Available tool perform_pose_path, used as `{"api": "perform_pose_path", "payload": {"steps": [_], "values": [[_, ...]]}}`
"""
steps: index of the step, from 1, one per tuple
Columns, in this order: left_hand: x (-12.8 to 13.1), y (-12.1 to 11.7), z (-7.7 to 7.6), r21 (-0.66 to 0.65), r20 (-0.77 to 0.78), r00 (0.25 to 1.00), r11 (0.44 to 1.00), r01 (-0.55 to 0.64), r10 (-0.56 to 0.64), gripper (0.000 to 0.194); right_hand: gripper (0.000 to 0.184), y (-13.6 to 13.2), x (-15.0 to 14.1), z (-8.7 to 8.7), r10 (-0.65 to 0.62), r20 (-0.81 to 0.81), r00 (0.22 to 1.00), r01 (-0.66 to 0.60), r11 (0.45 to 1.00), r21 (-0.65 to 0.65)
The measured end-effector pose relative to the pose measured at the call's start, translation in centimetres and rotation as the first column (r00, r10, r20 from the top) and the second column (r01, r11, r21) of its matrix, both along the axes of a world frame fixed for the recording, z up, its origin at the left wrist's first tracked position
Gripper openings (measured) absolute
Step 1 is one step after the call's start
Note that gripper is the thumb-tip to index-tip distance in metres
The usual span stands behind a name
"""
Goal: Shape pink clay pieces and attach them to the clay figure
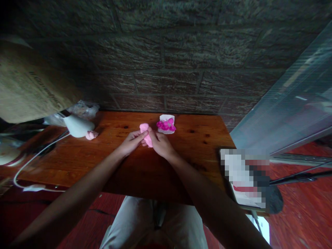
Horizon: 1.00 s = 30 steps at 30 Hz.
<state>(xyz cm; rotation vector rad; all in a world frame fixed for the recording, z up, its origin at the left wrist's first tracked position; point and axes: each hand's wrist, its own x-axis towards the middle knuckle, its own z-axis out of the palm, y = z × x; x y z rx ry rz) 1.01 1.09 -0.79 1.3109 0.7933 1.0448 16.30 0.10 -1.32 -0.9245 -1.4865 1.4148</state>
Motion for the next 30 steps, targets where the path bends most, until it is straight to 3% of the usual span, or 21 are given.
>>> {"api": "perform_pose_path", "payload": {"steps": [4, 8, 10, 12, 15, 18, 21, 23, 27, 30], "values": [[0.0, 0.1, -0.4, 0.024, -0.021, 0.997, 0.997, -0.07, 0.071, 0.05, 0.078, 0.7, 0.6, 0.0, -0.013, 0.142, 0.99, 0.02, 0.999, -0.048], [-0.6, 0.7, 0.4, 0.115, -0.026, 0.991, 0.985, -0.128, 0.132, 0.054, 0.074, 1.0, 1.2, 0.6, -0.222, 0.237, 0.946, 0.22, 0.975, 0.034], [-0.6, 1.6, 2.2, 0.183, -0.06, 0.988, 0.975, -0.129, 0.143, 0.053, 0.076, 1.2, 1.5, 1.2, -0.304, 0.188, 0.934, 0.301, 0.953, 0.046], [0.0, 3.0, 4.8, 0.27, -0.062, 0.99, 0.957, -0.107, 0.128, 0.052, 0.078, 1.3, 1.9, 1.9, -0.395, 0.105, 0.913, 0.392, 0.918, 0.055], [2.5, 5.3, 9.0, 0.391, -0.057, 0.998, 0.92, -0.001, 0.025, 0.054, 0.079, 1.3, 2.8, 3.0, -0.509, -0.024, 0.86, 0.51, 0.857, 0.081], [5.1, 6.5, 10.5, 0.484, -0.084, 0.996, 0.874, 0.044, -0.004, 0.056, 0.078, 1.4, 3.9, 3.7, -0.56, -0.094, 0.823, 0.567, 0.819, 0.089], [5.5, 6.0, 8.7, 0.406, -0.164, 0.985, 0.906, 0.124, -0.061, 0.058, 0.072, 1.5, 4.5, 3.9, -0.585, -0.119, 0.802, 0.595, 0.8, 0.08], [4.2, 4.8, 6.6, 0.375, -0.205, 0.977, 0.918, 0.129, -0.054, 0.059, 0.071, 1.6, 4.4, 3.7, -0.536, -0.1, 0.838, 0.543, 0.838, 0.057], [-0.5, 1.7, 3.7, 0.324, -0.275, 0.961, 0.938, 0.126, -0.034, 0.058, 0.072, 1.0, 2.9, 3.0, -0.328, 0.015, 0.945, 0.328, 0.945, 0.019], [-2.6, -0.1, 2.6, 0.28, -0.276, 0.961, 0.957, 0.072, 0.008, 0.06, 0.067, -0.2, 1.8, 2.6, -0.134, 0.128, 0.983, 0.124, 0.989, 0.087]]}}
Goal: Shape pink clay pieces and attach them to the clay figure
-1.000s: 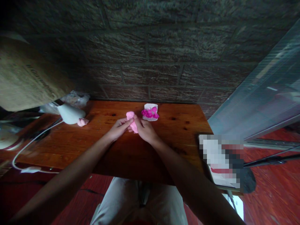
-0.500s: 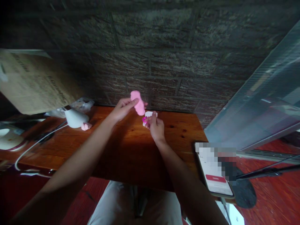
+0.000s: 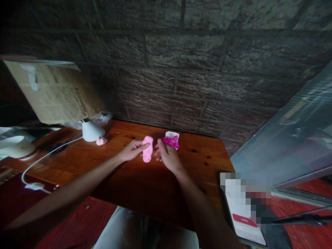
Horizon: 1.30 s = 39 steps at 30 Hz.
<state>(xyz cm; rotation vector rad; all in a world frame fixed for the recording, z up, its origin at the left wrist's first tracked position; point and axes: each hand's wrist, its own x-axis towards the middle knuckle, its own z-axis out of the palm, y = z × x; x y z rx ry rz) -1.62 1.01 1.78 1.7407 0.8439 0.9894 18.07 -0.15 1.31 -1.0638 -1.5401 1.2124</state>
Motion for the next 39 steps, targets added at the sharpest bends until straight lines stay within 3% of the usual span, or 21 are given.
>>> {"api": "perform_pose_path", "payload": {"steps": [3, 5, 9, 15, 20, 27, 34, 39], "values": [[-0.2, -0.6, -1.2, -0.029, 0.016, 0.999, 0.999, 0.043, -0.042, 0.063, 0.053, -1.2, -0.5, -0.1, 0.132, 0.158, 0.979, -0.146, 0.986, 0.084], [0.0, -0.6, -1.9, -0.021, 0.025, 0.999, 0.999, 0.037, -0.037, 0.064, 0.047, -1.6, -0.5, -0.1, 0.171, 0.221, 0.96, -0.188, 0.98, 0.061], [0.1, -0.2, -2.3, 0.065, -0.057, 0.998, 0.998, 0.017, -0.013, 0.064, 0.041, -1.6, -0.2, -0.3, 0.228, 0.204, 0.952, -0.232, 0.973, -0.002], [-0.1, 0.4, -1.9, 0.155, -0.09, 0.995, 0.987, -0.036, 0.05, 0.066, 0.034, -1.6, -0.4, -0.7, 0.114, 0.078, 0.99, -0.112, 0.993, -0.036], [0.0, 0.2, -1.7, 0.19, -0.098, 0.99, 0.979, -0.079, 0.099, 0.064, 0.034, -1.7, -0.7, -1.0, 0.124, -0.028, 0.992, -0.126, 0.989, -0.079], [0.7, -0.5, -1.5, 0.119, -0.09, 0.99, 0.988, -0.094, 0.105, 0.063, 0.036, -1.5, 0.1, -1.0, 0.138, -0.037, 0.99, -0.14, 0.988, -0.07], [0.7, -1.0, -1.9, 0.033, -0.03, 0.998, 0.998, -0.048, 0.049, 0.056, 0.052, -1.8, -0.3, -1.1, 0.13, -0.014, 0.991, -0.131, 0.986, -0.1], [0.6, -1.0, -2.2, 0.023, -0.016, 0.999, 0.999, -0.046, 0.047, 0.058, 0.045, -1.9, -0.6, -1.0, 0.12, -0.014, 0.993, -0.119, 0.993, 0.024]]}}
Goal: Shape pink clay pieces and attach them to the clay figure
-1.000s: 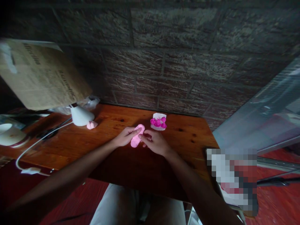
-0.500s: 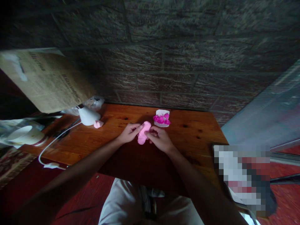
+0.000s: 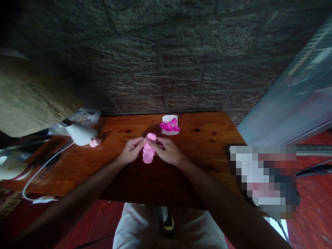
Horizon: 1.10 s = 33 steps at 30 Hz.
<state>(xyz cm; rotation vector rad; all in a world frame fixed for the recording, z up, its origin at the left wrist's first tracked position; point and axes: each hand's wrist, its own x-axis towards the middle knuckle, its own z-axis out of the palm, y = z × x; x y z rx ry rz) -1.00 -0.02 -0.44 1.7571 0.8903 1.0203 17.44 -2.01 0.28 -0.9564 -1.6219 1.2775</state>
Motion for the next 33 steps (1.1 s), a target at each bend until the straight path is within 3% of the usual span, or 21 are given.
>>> {"api": "perform_pose_path", "payload": {"steps": [7, 12, 16, 20, 25, 28, 31, 33], "values": [[-0.2, -0.4, 0.3, -0.124, -0.103, 0.97, 0.97, 0.209, -0.222, 0.063, 0.038, 0.2, -0.5, -1.0, -0.15, -0.031, 0.988, 0.153, 0.978, 0.139], [-0.2, -0.3, 0.4, -0.101, -0.095, 0.958, 0.96, 0.262, -0.271, 0.055, 0.038, 0.3, 0.0, -0.9, -0.142, -0.025, 0.99, 0.144, 0.982, 0.125], [-0.3, -0.3, 0.3, -0.08, -0.161, 0.953, 0.966, 0.246, -0.256, 0.055, 0.036, 0.6, 1.0, 0.0, -0.06, -0.089, 0.994, 0.071, 0.99, 0.12], [-0.4, -0.3, 0.2, -0.063, -0.121, 0.968, 0.975, 0.213, -0.219, 0.056, 0.036, 0.7, 1.5, 0.4, 0.003, -0.081, 0.997, 0.008, 0.99, 0.143], [-0.8, 0.0, 0.5, -0.093, -0.038, 0.981, 0.978, 0.187, -0.191, 0.063, 0.04, 1.2, 1.6, -0.2, -0.113, -0.186, 0.976, 0.115, 0.993, -0.001], [-0.8, 0.3, 0.7, -0.075, 0.009, 0.99, 0.987, 0.142, -0.142, 0.055, 0.04, 1.4, 1.7, -0.6, -0.151, -0.256, 0.955, 0.13, 0.987, -0.096], [-0.6, 0.6, 0.8, -0.032, 0.006, 1.0, 0.999, 0.01, -0.01, 0.048, 0.046, 1.3, 1.8, -0.9, -0.083, -0.194, 0.977, 0.068, 0.994, -0.084], [-0.6, 0.7, 0.8, -0.005, 0.004, 1.0, 1.0, -0.023, 0.023, 0.051, 0.049, 0.9, 1.7, -1.0, -0.053, -0.083, 0.995, 0.053, 0.999, -0.005]]}}
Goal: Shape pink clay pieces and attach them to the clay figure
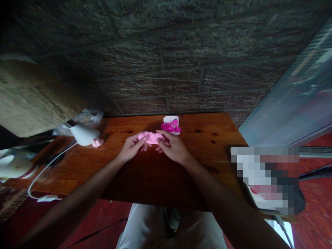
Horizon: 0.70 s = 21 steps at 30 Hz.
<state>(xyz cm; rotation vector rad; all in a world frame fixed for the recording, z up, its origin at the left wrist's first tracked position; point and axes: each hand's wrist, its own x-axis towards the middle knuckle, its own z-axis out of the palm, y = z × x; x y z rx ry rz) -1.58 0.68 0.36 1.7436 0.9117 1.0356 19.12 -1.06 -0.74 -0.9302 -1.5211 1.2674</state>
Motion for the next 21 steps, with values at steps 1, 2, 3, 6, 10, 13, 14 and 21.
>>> {"api": "perform_pose_path", "payload": {"steps": [1, 2, 3, 6, 10, 13, 14, 21], "values": [[0.0, 0.0, 0.0, 0.014, -0.002, 1.0, 1.0, 0.001, -0.001, 0.052, 0.049, -0.2, -0.1, 0.0, -0.022, 0.068, 0.997, 0.018, 0.998, 0.063], [-0.1, 0.0, -0.1, 0.028, -0.007, 1.0, 1.0, 0.011, -0.011, 0.053, 0.048, -0.4, -0.2, 0.0, -0.067, 0.136, 0.988, 0.049, 0.989, 0.138], [-0.1, 0.0, -0.1, 0.04, -0.013, 1.0, 0.999, 0.023, -0.022, 0.053, 0.048, -0.6, -0.3, 0.0, -0.124, 0.201, 0.972, 0.08, 0.973, 0.215], [-0.3, -0.1, -0.5, 0.074, -0.03, 0.999, 0.997, 0.031, -0.029, 0.049, 0.045, -0.9, -0.6, 0.2, -0.253, 0.359, 0.899, 0.116, 0.925, 0.362], [-0.4, -0.2, -1.1, 0.134, -0.068, 0.998, 0.991, -0.009, 0.018, 0.05, 0.045, -1.0, -1.0, 0.3, -0.256, 0.481, 0.838, 0.069, 0.925, 0.373], [-0.5, -0.1, -1.3, 0.227, -0.112, 0.99, 0.972, -0.06, 0.087, 0.046, 0.03, -1.0, -1.1, 0.3, -0.219, 0.555, 0.802, -0.006, 0.927, 0.376], [-0.5, -0.1, -1.3, 0.275, -0.114, 0.987, 0.958, -0.079, 0.114, 0.042, 0.027, -1.0, -1.1, 0.3, -0.211, 0.574, 0.791, -0.032, 0.923, 0.384], [-0.6, -0.2, -1.1, 0.439, -0.212, 0.976, 0.898, 0.042, 0.057, 0.049, 0.021, -1.1, -0.5, 0.8, -0.224, 0.743, 0.631, -0.103, 0.925, 0.366]]}}
